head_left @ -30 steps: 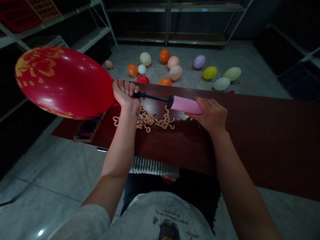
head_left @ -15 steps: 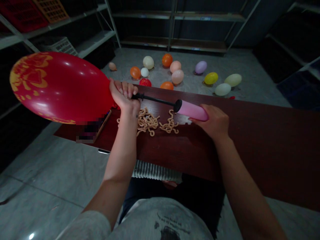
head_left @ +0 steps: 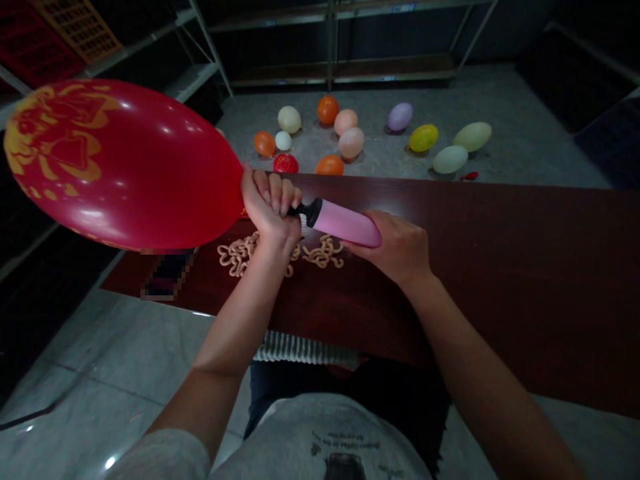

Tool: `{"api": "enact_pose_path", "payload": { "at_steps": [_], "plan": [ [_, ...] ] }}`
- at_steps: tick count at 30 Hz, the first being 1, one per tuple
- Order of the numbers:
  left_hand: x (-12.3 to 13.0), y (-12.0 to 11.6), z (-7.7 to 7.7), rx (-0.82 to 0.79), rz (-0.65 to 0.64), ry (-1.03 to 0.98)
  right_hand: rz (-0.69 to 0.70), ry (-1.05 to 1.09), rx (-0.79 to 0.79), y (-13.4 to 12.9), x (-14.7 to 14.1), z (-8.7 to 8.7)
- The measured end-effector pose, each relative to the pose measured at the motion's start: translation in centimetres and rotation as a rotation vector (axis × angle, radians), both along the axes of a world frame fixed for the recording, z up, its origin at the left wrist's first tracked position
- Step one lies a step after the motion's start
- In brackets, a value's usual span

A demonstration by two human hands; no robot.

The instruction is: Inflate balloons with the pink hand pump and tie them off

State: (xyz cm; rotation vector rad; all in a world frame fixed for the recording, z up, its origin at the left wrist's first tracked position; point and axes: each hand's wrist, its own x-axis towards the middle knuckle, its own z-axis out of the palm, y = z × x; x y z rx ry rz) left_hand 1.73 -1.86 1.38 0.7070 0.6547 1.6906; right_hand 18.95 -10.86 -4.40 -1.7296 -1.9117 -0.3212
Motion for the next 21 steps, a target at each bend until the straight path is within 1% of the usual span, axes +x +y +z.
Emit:
{"api": "enact_pose_path", "payload": {
  "at_steps": [6, 10, 13, 15, 18, 21],
  "plan": [
    [-0.4, 0.7, -0.3, -0.06, -0.03, -0.068, 0.002, -0.047, 0.007, 0.3, 0.6, -0.1],
    [-1.1, 1.4, -0.2, -0.128, 0.005, -0.097, -0.002, -0.096, 0.037, 0.6, 0.9, 0.0],
    [-1.9, 2.0, -0.3, -0.141, 0.035, -0.106, -0.008, -0.131, 0.066, 0.7, 1.4, -0.1],
    [-2.6, 2.6, -0.6, -0.123, 0.049, -0.094, -0.022, -0.154, 0.077, 0.8, 1.9, -0.2],
    [-3.7, 3.6, -1.4, -0.049, 0.048, -0.062, -0.047, -0.181, 0.086, 0.9, 2.8, -0.4],
    [-4.7, 4.6, -2.1, 0.005, 0.074, -0.067, -0.068, -0.198, 0.07, 1.0, 3.6, -0.6]
  ]
}}
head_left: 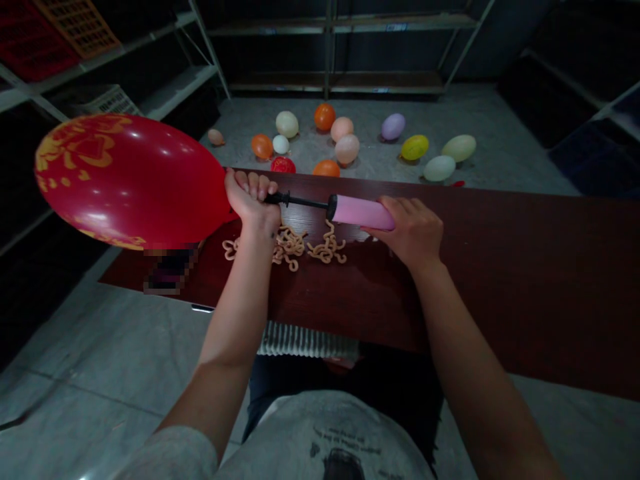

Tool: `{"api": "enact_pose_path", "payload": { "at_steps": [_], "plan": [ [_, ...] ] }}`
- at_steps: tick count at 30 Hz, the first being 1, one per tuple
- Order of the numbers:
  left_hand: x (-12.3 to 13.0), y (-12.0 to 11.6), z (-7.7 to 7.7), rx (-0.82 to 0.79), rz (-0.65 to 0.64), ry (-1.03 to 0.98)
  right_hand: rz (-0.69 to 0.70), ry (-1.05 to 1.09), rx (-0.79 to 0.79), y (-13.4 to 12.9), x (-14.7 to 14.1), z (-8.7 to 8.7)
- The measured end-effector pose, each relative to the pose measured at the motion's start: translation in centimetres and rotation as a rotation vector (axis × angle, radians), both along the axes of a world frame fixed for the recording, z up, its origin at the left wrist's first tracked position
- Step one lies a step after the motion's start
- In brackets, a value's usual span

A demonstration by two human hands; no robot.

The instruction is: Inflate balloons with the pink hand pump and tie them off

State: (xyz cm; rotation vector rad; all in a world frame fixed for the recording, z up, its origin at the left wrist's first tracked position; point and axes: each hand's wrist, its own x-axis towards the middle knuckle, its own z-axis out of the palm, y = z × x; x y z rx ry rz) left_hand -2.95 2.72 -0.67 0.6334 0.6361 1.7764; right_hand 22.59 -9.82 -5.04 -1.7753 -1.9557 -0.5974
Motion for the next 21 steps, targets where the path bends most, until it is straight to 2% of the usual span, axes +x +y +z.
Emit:
{"api": "enact_pose_path", "payload": {
  "at_steps": [4, 12, 17, 21],
  "plan": [
    [-1.2, 0.9, -0.4, 0.003, 0.052, 0.003, -0.015, 0.002, -0.046, 0.0, 1.0, 0.0],
    [-3.4, 1.5, 0.0, 0.01, 0.075, 0.071, -0.007, 0.035, -0.062, -0.1, 1.2, 0.3],
    [-3.3, 0.7, 0.8, 0.1, 0.049, 0.075, 0.046, 0.092, -0.12, -0.5, 0.8, 0.5],
    [-2.1, -0.9, 2.2, 0.077, 0.044, -0.029, 0.07, 0.15, -0.162, -0.7, 0.1, 0.5]
  ]
}}
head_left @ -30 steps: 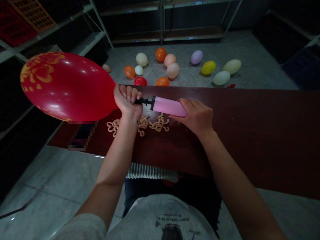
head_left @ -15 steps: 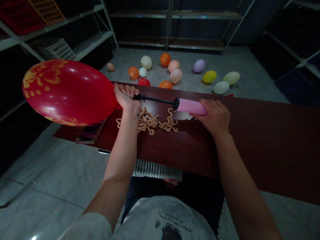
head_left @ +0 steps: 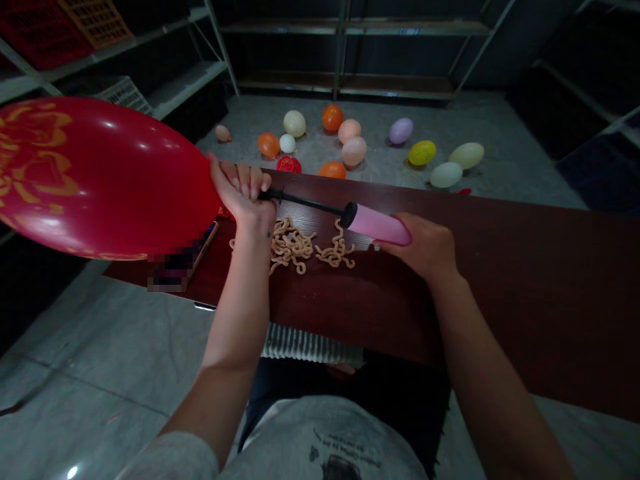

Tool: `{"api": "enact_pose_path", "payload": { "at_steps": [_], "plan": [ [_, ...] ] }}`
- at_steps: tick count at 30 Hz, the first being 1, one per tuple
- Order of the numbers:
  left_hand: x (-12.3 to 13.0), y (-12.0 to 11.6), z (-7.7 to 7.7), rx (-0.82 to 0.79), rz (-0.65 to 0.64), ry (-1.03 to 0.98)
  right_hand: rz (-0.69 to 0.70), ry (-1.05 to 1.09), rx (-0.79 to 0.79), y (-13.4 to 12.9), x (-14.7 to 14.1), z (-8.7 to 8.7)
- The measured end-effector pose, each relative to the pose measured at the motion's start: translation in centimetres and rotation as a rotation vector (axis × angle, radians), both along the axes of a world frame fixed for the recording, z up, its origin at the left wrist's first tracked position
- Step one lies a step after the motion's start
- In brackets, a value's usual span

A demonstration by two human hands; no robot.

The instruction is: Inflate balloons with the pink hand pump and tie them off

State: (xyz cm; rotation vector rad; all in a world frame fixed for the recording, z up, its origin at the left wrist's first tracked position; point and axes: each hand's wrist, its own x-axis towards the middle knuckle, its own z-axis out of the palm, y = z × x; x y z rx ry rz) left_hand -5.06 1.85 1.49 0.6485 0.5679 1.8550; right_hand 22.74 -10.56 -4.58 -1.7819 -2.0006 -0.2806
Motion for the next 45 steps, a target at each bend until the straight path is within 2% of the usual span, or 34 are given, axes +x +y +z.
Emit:
{"api": "enact_pose_path", "payload": {
  "at_steps": [3, 6, 11, 15, 19, 24, 30, 38, 42, 45],
  "plan": [
    [1.6, -1.3, 1.0, -0.037, -0.018, -0.033, 0.007, 0.03, -0.02, -0.1, -0.9, 0.0],
    [3.6, -2.3, 1.3, -0.065, -0.066, -0.013, 0.013, 0.08, 0.005, -0.1, -2.1, 0.1],
    [6.6, -3.5, 0.5, -0.094, -0.143, 0.039, -0.011, 0.127, 0.036, -0.4, -3.5, 0.2],
    [7.4, -3.3, -0.7, -0.102, -0.154, 0.033, -0.036, 0.086, 0.04, -0.5, -3.2, 0.1],
    [7.0, -2.5, -1.4, -0.081, -0.148, 0.047, -0.04, 0.031, 0.031, -0.2, -2.8, 0.2],
    [5.6, -1.4, -1.6, -0.056, -0.14, 0.104, -0.031, 0.003, 0.05, 0.2, -2.6, 0.2],
    [3.5, -0.1, -1.8, -0.04, -0.095, -0.003, -0.064, -0.076, 0.084, 0.6, -1.1, -0.6],
    [1.6, 0.2, -0.3, -0.274, 0.035, -0.187, -0.117, -0.165, 0.126, 0.3, 1.4, -0.4],
    [0.3, 0.5, -0.1, -0.284, 0.031, -0.193, -0.127, -0.194, 0.156, 0.0, 1.8, 0.0],
    [-0.1, 0.8, -0.4, -0.213, 0.006, -0.148, -0.115, -0.172, 0.166, -0.1, 1.6, -0.1]
  ]
}}
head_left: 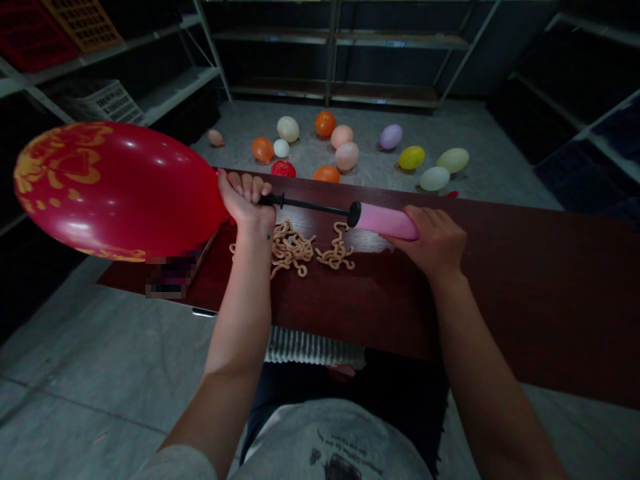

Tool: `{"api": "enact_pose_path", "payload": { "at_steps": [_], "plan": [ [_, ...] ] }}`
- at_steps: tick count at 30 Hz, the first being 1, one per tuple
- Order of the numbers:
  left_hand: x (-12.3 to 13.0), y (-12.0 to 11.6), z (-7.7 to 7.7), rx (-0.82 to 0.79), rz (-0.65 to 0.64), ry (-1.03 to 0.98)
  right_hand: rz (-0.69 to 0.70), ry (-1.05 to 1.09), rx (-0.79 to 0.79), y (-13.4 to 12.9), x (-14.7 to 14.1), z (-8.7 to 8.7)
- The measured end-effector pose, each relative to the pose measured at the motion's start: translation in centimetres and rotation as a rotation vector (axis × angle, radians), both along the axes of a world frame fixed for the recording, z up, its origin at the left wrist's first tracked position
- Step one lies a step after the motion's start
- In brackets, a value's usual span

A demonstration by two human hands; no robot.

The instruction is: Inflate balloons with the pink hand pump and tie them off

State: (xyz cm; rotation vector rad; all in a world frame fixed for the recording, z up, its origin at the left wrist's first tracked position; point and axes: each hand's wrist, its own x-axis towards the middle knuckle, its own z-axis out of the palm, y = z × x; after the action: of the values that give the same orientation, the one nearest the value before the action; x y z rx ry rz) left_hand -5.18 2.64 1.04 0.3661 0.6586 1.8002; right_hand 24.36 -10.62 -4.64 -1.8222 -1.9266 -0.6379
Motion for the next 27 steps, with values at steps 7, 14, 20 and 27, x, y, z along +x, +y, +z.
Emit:
{"api": "enact_pose_path", "payload": {
  "at_steps": [7, 14, 20, 27],
  "plan": [
    [0.9, -0.9, 0.5, 0.056, -0.026, 0.03, 0.044, 0.096, -0.028, 0.0, -0.7, -0.5],
    [4.9, -3.4, 1.0, 0.078, -0.133, 0.062, 0.108, 0.168, -0.061, -0.2, -2.7, -0.5],
    [7.9, -4.7, -0.2, 0.061, -0.226, 0.039, 0.101, 0.188, -0.058, -0.4, -3.9, -0.2],
    [7.6, -4.1, -1.0, 0.041, -0.245, -0.055, 0.116, 0.149, -0.068, -0.1, -3.7, -0.6]
  ]
}}
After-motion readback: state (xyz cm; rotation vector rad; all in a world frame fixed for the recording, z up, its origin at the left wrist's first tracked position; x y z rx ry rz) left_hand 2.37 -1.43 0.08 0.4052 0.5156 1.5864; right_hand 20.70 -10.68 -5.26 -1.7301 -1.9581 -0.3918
